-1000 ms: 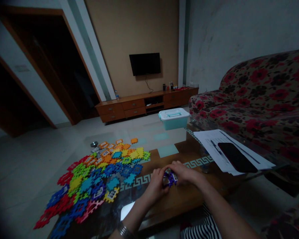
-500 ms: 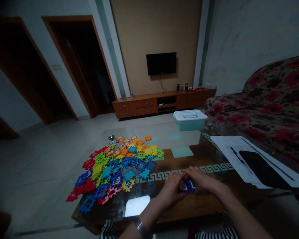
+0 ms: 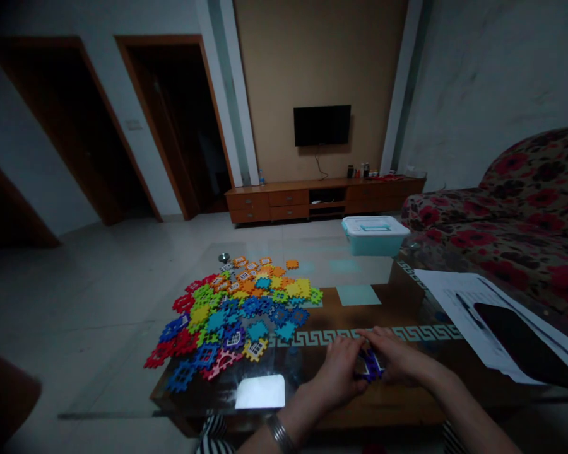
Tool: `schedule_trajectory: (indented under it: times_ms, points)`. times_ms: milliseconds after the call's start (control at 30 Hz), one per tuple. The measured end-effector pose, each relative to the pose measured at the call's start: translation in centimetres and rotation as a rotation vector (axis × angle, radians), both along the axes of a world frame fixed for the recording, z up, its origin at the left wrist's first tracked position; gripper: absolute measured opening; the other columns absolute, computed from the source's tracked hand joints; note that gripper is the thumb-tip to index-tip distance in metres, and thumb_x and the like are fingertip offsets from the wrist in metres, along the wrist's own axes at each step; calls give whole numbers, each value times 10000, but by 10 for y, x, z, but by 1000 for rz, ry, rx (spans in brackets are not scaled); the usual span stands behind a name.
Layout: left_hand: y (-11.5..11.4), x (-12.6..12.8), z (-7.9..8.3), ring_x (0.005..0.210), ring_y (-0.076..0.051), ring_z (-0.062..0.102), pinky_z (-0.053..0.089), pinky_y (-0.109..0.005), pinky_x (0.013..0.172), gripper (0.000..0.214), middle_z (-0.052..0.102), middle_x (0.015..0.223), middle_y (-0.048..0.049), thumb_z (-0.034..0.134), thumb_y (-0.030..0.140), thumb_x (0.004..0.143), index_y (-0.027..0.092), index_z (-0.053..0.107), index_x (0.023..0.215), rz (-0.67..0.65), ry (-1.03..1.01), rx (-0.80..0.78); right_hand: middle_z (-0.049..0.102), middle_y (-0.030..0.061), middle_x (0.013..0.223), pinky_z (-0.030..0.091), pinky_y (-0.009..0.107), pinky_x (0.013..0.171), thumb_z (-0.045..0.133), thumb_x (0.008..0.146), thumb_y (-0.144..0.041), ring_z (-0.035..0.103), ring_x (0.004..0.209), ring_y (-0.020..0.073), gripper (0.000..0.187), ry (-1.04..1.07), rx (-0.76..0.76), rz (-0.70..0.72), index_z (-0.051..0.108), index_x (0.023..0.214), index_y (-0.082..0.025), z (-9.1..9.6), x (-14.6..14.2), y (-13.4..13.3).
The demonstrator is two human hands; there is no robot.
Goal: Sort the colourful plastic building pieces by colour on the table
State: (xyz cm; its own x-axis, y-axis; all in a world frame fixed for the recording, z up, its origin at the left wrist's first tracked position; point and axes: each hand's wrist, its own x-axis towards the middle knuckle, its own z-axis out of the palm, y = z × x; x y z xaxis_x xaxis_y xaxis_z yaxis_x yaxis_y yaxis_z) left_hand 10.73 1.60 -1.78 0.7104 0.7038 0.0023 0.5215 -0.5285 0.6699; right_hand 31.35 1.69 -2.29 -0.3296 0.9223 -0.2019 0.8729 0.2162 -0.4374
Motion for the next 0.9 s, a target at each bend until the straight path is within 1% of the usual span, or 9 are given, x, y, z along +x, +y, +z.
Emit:
schedule_trajectory:
  times_ms: [133,233,300,367,433,500,633,767,900]
  points:
    - [1,-6,-1,1242,-341,427,351,-536,1058,851,499,1368,-132,805,365,682,224,398,1415,20,-30,42,567,129,1335,374,397,1067,699,536,-142,500,1247,319,888,47,4,-17,511,1399,-233,13,-5,8]
    - [8,-29,15,1229,-310,441,377,-489,1042,653,524,1335,-109,722,366,772,232,472,1360,139,-2,103,583,148,1316,374,405,1068,662,682,-226,506,1242,303,657,89,119,-9,575,1332,-195,22,-28,21]
    - [14,-54,33,1213,-295,457,395,-452,1020,464,554,1287,-104,641,285,827,206,550,1275,284,111,142,619,152,1256,388,415,1047,605,766,-236,535,1194,290,505,108,209,15,617,1268,-181,25,-56,32]
    - [20,-85,52,1194,-288,480,403,-425,1001,348,580,1236,-111,560,192,849,178,600,1195,460,271,175,656,139,1171,412,409,1003,563,796,-188,562,1123,275,406,120,284,50,657,1191,-182,24,-91,43]
    - [24,-118,65,1168,-280,510,410,-401,982,323,601,1197,-120,520,132,841,158,623,1147,618,437,196,673,121,1118,426,393,959,545,791,-135,563,1080,266,356,132,340,79,691,1111,-191,23,-130,54]
    - [25,-149,72,1149,-270,536,421,-378,953,329,620,1167,-128,462,96,856,149,629,1134,717,564,219,685,105,1055,423,364,930,529,799,-111,567,1033,252,320,138,350,105,720,1043,-188,22,-167,63]
    - [21,-193,67,1116,-270,569,436,-376,905,362,638,1129,-141,379,74,876,141,648,1108,761,670,201,693,88,958,406,320,883,493,813,-78,568,980,233,318,91,312,111,755,959,-186,25,-224,76]
    - [14,-213,59,1152,-308,534,421,-409,923,309,609,1173,-147,460,149,859,141,661,1093,742,672,199,671,117,1013,407,317,840,503,857,-151,555,1032,263,282,-34,270,-3,769,935,-200,27,-256,80]
    - [12,-220,61,1179,-308,503,403,-398,932,315,583,1210,-132,483,185,861,172,649,1128,779,672,179,637,138,1117,413,334,857,426,913,-155,550,1081,272,374,-107,278,-167,699,1160,-219,27,-267,84]
